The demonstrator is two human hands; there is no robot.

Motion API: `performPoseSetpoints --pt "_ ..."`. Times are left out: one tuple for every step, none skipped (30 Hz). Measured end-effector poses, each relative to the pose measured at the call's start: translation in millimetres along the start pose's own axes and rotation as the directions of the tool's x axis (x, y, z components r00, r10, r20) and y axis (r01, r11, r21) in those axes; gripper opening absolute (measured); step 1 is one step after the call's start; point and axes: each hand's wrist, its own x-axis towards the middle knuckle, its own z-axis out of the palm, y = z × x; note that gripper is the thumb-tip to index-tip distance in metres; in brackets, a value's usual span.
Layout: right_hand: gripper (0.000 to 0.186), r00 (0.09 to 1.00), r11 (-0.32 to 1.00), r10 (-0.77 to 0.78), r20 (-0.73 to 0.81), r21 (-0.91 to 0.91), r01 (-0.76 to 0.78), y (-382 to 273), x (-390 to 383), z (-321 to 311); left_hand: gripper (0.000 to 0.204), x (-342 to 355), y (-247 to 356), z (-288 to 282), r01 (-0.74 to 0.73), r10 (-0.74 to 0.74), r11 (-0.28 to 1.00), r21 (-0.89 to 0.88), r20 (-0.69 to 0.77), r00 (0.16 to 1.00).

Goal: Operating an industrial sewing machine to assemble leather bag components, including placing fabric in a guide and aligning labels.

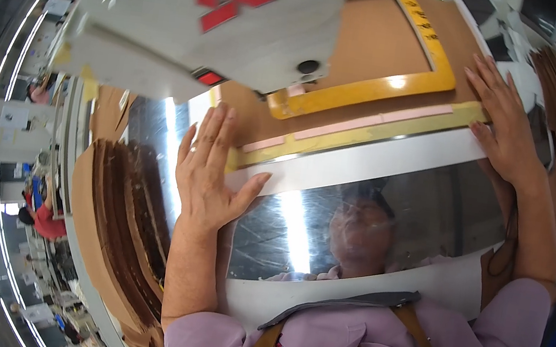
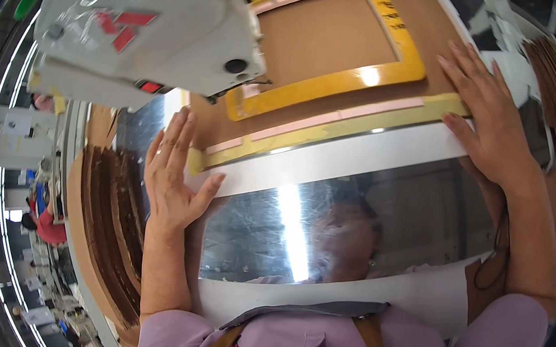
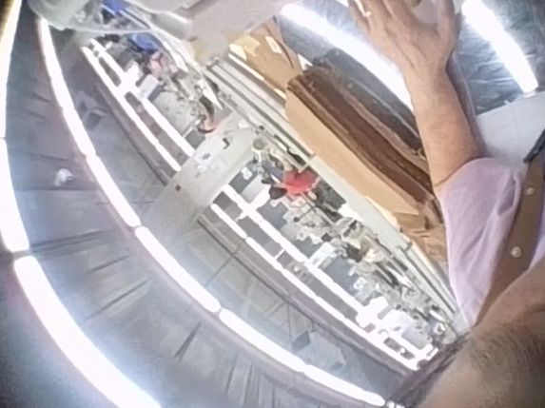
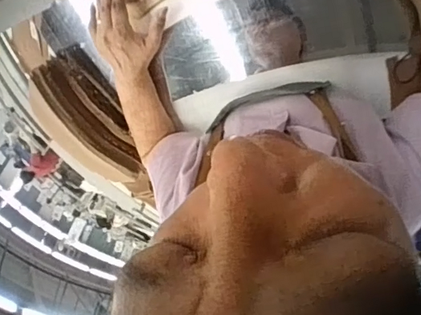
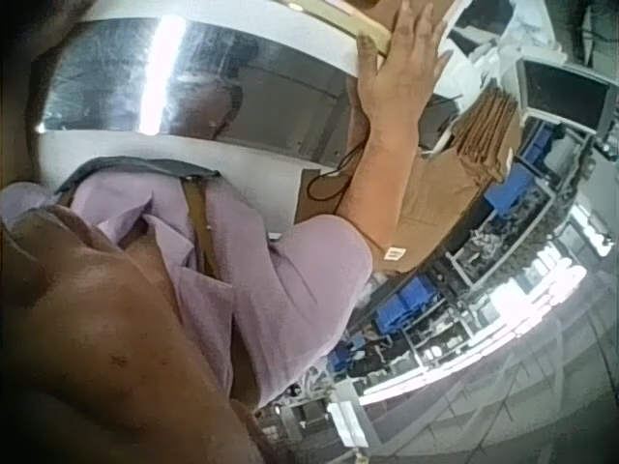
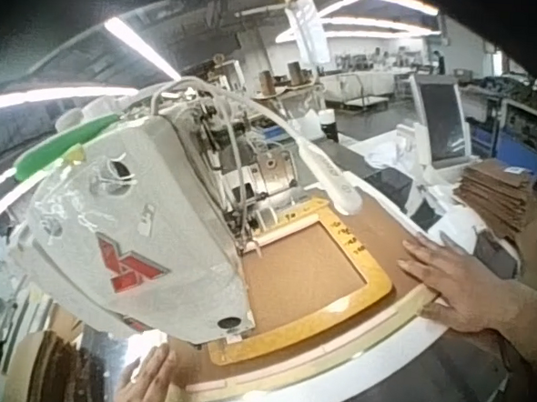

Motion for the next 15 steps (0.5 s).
performPoseSetpoints --pt "0.065 1.0 1.0 -0.016 -0.007 0.014 0.016 1.6 0.1 2.3 0.086 0.5 -0.4 1.8 -0.039 0.04 0.999 -0.008 0.019 0.999" --pt "0.065 1.0 0.999 -0.027 -0.012 0.029 0.028 2.3 1.5 3.7 0.086 0.8 0.0 1.8 -0.079 0.08 0.997 -0.014 0.034 0.996" --pt "0.065 0.999 0.999 -0.031 -0.011 0.031 0.031 1.2 2.9 4.5 0.085 -0.2 -1.9 3.1 -0.089 0.095 0.994 -0.065 0.096 0.991" --pt "0.065 0.999 0.999 -0.034 -0.01 0.032 0.035 0.0 3.9 4.1 0.079 -1.5 -1.8 3.1 -0.071 0.083 0.994 -0.082 0.15 0.985" --pt "0.065 0.999 0.998 -0.032 -0.02 0.047 0.033 0.8 2.6 3.2 0.074 0.1 -0.5 1.5 -0.087 0.099 0.993 -0.082 0.156 0.983" --pt "0.065 0.999 0.997 -0.031 -0.03 0.063 0.033 2.1 -0.1 2.7 0.069 2.4 2.0 1.7 -0.102 0.114 0.991 -0.081 0.163 0.98" --pt "0.064 0.998 0.997 -0.035 -0.049 0.065 0.038 0.9 -1.5 3.6 0.069 2.6 2.7 3.8 -0.132 0.147 0.986 -0.1 0.158 0.977" --pt "0.064 0.999 0.998 -0.012 -0.049 0.056 0.015 1.7 -3.1 5.6 0.065 1.6 2.8 4.1 -0.112 0.124 0.99 -0.088 0.14 0.982" --pt "0.063 0.999 0.999 -0.035 -0.016 0.018 0.035 3.6 -5.2 7.4 0.061 1.9 3.0 5.0 -0.091 0.1 0.993 -0.077 0.123 0.987" --pt "0.063 0.998 0.998 -0.06 0.019 -0.016 0.061 4.7 -6.6 9.4 0.061 2.2 3.4 5.8 -0.108 0.118 0.991 -0.084 0.123 0.985" --pt "0.062 0.999 0.999 -0.053 0.001 -0.003 0.053 5.5 -7.3 10.0 0.06 3.1 3.9 6.8 -0.103 0.113 0.991 -0.085 0.12 0.986" --pt "0.062 0.999 0.999 -0.037 0.002 -0.008 0.037 6.1 -8.1 10.4 0.058 4.1 3.9 8.3 -0.098 0.108 0.991 -0.086 0.117 0.987" --pt "0.062 0.999 0.999 -0.041 0.001 -0.002 0.041 5.7 -8.1 10.9 0.057 3.4 2.8 8.8 -0.107 0.115 0.991 -0.083 0.103 0.988" --pt "0.062 0.999 0.999 -0.045 -0.001 0.004 0.045 5.4 -8.3 11.4 0.057 2.7 1.8 9.4 -0.118 0.126 0.989 -0.086 0.102 0.987" --pt "0.062 0.999 0.999 -0.035 -0.002 0.0 0.035 5.3 -8.6 11.8 0.055 2.4 1.0 10.0 -0.112 0.119 0.991 -0.079 0.093 0.989"
